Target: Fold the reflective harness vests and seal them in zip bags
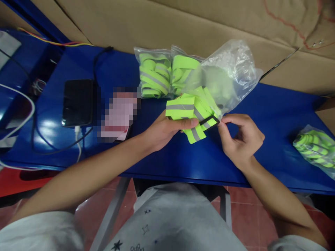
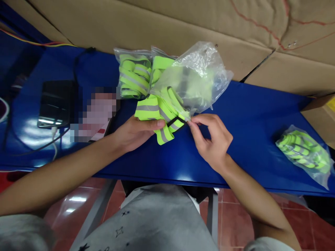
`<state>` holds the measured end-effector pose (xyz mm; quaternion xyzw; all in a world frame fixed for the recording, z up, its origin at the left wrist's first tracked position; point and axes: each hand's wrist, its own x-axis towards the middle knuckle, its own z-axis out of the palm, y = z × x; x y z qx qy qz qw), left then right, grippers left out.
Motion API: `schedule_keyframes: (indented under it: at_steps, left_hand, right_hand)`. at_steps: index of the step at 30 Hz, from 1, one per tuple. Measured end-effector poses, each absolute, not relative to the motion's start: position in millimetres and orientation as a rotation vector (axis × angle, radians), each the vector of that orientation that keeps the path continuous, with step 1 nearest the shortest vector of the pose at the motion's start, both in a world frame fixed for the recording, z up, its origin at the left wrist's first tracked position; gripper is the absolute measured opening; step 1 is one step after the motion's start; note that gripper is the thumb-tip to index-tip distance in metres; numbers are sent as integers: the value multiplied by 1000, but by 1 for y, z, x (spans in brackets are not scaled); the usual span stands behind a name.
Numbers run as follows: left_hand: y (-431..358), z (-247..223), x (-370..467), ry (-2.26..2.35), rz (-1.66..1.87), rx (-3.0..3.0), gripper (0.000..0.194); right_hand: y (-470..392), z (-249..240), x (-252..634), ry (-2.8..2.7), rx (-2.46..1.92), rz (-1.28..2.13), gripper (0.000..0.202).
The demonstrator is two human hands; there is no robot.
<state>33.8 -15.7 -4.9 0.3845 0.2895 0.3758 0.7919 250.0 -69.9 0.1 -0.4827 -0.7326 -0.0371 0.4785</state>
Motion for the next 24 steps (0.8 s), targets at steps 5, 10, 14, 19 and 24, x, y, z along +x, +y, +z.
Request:
schedule_keyframes:
  at_steps: [5, 10, 14, 19, 24]
  left_hand:
    - [-23, -5, 40, 655, 884, 809, 31]
    - [-30, -3, 46, 706, 958, 818, 34]
    - [-27, -4, 45, 818, 991, 841, 39]
    - [-17, -7, 39, 796, 980, 767, 33]
    - [-21, -5, 40, 685, 842, 781, 30]
  right_hand:
    - [-71, -2, 245, -1805, -1212, -41, 15]
    - [-65, -9, 248, -1855, -1196, -53, 16]
    - [-61, -7, 254, -1880, -1123, -104, 21]
    - [-61, -5, 251, -1802, -1102, 29, 16]
    - [-63, -8, 251, -1781, -1215, -6, 25]
